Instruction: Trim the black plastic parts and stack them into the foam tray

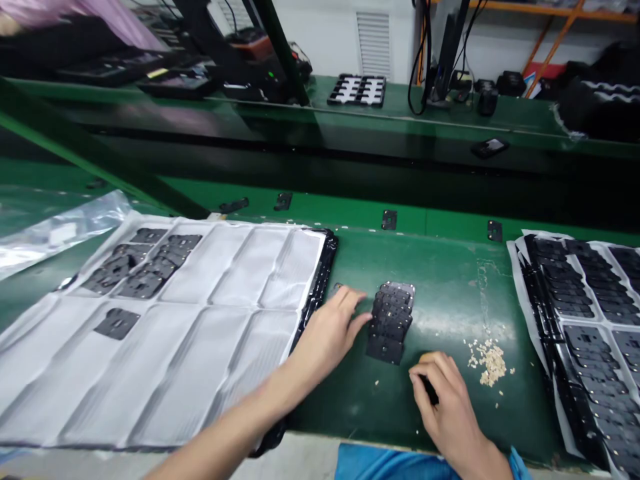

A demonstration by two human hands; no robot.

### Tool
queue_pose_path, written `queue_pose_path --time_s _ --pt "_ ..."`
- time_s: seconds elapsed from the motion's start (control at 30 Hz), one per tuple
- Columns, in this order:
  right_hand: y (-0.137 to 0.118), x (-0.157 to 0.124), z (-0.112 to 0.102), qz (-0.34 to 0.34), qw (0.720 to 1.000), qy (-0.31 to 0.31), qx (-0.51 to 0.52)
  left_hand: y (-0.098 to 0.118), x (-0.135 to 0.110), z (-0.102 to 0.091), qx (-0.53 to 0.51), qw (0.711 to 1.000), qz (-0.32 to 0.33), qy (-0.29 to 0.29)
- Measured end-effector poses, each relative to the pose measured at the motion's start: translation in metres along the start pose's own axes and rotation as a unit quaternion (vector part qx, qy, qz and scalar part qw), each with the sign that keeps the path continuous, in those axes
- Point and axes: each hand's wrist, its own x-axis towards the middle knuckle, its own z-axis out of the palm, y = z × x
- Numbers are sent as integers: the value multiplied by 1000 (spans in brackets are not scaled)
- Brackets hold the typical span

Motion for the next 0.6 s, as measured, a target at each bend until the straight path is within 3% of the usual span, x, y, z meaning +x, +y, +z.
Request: queue_pose_path --time_s 0.1,0.23,0.33,0.4,0.47,0.6 --pt "0 2 2 -19 1000 6 16 0 82 -12 35 998 -39 21" --pt "9 3 8 -31 999 34 2 12 193 -4 62 989 -128 41" --pt "22 0 12 -37 997 70 -21 25 241 8 58 982 -177 28" --pt "30 -1 11 -58 994 89 -31 33 250 12 40 983 -179 9" --pt "33 1 5 -77 992 99 -28 42 245 11 13 988 -156 -17" --pt "24 22 -22 -52 991 123 25 71 199 -3 -67 994 -44 -75"
